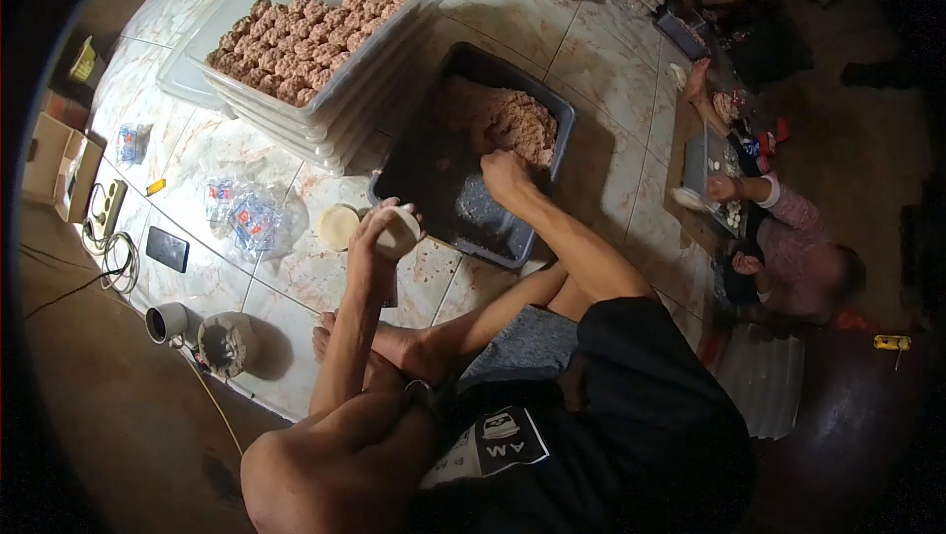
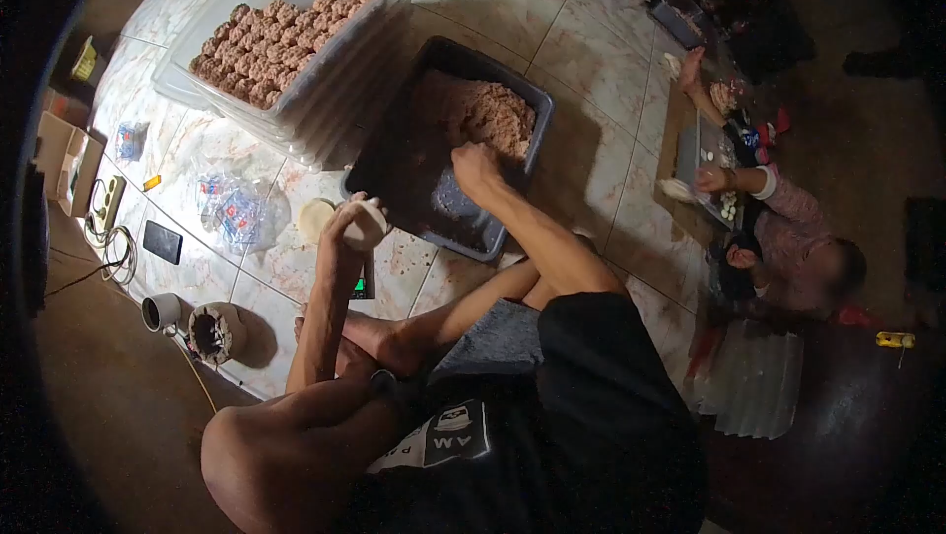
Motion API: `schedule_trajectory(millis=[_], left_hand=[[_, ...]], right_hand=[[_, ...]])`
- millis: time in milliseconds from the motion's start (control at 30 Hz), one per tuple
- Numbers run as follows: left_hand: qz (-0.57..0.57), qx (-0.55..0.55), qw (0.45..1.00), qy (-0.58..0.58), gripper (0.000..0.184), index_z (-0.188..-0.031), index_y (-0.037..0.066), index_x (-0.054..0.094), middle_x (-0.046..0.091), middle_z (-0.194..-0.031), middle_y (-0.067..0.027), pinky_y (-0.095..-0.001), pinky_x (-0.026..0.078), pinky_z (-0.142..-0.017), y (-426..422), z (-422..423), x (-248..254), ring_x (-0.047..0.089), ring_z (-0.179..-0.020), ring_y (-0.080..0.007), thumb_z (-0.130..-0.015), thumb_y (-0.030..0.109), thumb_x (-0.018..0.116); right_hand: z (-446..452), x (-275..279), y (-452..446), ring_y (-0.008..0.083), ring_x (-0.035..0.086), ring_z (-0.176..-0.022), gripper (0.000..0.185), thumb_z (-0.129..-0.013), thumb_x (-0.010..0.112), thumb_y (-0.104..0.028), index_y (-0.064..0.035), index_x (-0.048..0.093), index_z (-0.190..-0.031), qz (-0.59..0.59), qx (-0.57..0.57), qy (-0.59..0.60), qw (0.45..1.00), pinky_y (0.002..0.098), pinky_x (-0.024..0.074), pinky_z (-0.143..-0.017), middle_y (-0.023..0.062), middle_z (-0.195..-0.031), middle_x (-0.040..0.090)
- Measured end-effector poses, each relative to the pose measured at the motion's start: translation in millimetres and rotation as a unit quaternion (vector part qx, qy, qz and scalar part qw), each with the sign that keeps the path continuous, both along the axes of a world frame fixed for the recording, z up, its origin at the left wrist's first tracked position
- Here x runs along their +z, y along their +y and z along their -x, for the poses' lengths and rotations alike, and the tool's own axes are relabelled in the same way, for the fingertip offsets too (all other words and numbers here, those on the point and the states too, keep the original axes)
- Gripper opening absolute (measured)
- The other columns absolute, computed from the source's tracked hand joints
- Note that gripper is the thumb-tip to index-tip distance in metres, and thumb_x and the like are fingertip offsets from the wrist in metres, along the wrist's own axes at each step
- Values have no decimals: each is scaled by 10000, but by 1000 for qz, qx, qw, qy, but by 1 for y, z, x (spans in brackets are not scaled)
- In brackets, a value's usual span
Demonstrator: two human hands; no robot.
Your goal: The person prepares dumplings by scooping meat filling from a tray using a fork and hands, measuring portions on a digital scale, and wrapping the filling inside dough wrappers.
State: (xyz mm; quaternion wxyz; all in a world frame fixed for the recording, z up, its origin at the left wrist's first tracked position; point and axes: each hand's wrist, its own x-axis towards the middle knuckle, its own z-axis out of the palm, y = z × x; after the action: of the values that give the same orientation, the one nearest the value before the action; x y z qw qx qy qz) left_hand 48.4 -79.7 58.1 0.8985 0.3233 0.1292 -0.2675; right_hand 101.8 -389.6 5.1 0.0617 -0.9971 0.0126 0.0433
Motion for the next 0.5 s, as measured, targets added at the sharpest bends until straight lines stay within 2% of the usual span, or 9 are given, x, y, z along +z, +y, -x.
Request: schedule_trajectory(millis=[67, 133, 233, 267, 300, 333, 367, 467, 500], left_hand=[[-26, -2, 999, -36, 372, -1297, -8, 588, 681, -1250, -226, -507, 569, -1034, 8, 8, 0, 697, -1163, -337, -1047, 269, 594], [48, -12, 998, 27, 371, -1293, -3, 583, 683, -1251, -227, -530, 569, -1035, 14, 8, -4, 693, -1169, -358, -1052, 279, 582], [128, -70, 985, 96, 333, -1267, 23, 583, 688, -1263, -219, -572, 571, -1028, 15, 18, -14, 689, -1177, -378, -1057, 281, 572], [126, -95, 982, 102, 327, -1267, 28, 583, 683, -1275, -218, -578, 570, -1026, 11, 23, -17, 691, -1175, -378, -1054, 276, 575], [123, -119, 979, 108, 322, -1266, 33, 582, 678, -1287, -217, -584, 570, -1024, 7, 26, -14, 692, -1172, -378, -1051, 272, 578], [124, -126, 980, 92, 348, -1298, 34, 573, 664, -1320, -215, -567, 554, -1054, 7, 26, -13, 682, -1198, -373, -1043, 270, 584], [125, -92, 985, 77, 359, -1310, 32, 568, 662, -1324, -213, -556, 546, -1066, 10, 23, -14, 677, -1207, -370, -1040, 268, 587], [112, 16, 991, 69, 416, -1359, 23, 549, 664, -1317, -208, -498, 513, -1115, 21, 14, -14, 654, -1256, -353, -1025, 264, 606], [96, 38, 993, 65, 414, -1354, 15, 549, 663, -1320, -211, -492, 513, -1114, 24, 14, -14, 655, -1258, -351, -1025, 259, 609]], right_hand=[[-7, 29, -5, 490, 736, -891, 252, -897, 566, -84, 94, 744, -892, 19, 15, 1, 1000, 558, 590, -818, 348, -925, 712], [-13, 48, -9, 485, 739, -888, 244, -897, 568, -77, 92, 743, -874, 36, 10, -2, 999, 565, 589, -804, 343, -908, 713], [-29, 37, -3, 487, 735, -865, 249, -912, 564, -77, 95, 731, -843, -24, -76, -50, 996, 568, 587, -787, 347, -880, 706], [-23, 23, 5, 481, 733, -860, 269, -928, 547, -88, 96, 725, -848, -85, -75, -51, 992, 566, 584, -795, 352, -886, 703], [-20, -1, 18, 485, 724, -871, 237, -918, 577, -82, 94, 728, -869, -190, -143, -76, 968, 560, 581, -819, 358, -900, 700], [-11, -16, 13, 476, 726, -890, 212, -903, 596, -71, 91, 731, -885, -53, -38, -36, 997, 550, 582, -824, 347, -903, 703], [0, 3, 23, 467, 728, -910, 191, -888, 615, -61, 88, 733, -901, 88, 71, 4, 994, 539, 582, -829, 336, -906, 707], [5, 48, 20, 425, 747, -906, 223, -862, 627, -33, 78, 756, -1006, 16, 56, 52, 997, 522, 588, -830, 311, -900, 722], [11, 60, 20, 407, 754, -890, 248, -868, 628, -39, 74, 756, -1048, -17, 58, 30, 998, 506, 591, -817, 299, -897, 728]])
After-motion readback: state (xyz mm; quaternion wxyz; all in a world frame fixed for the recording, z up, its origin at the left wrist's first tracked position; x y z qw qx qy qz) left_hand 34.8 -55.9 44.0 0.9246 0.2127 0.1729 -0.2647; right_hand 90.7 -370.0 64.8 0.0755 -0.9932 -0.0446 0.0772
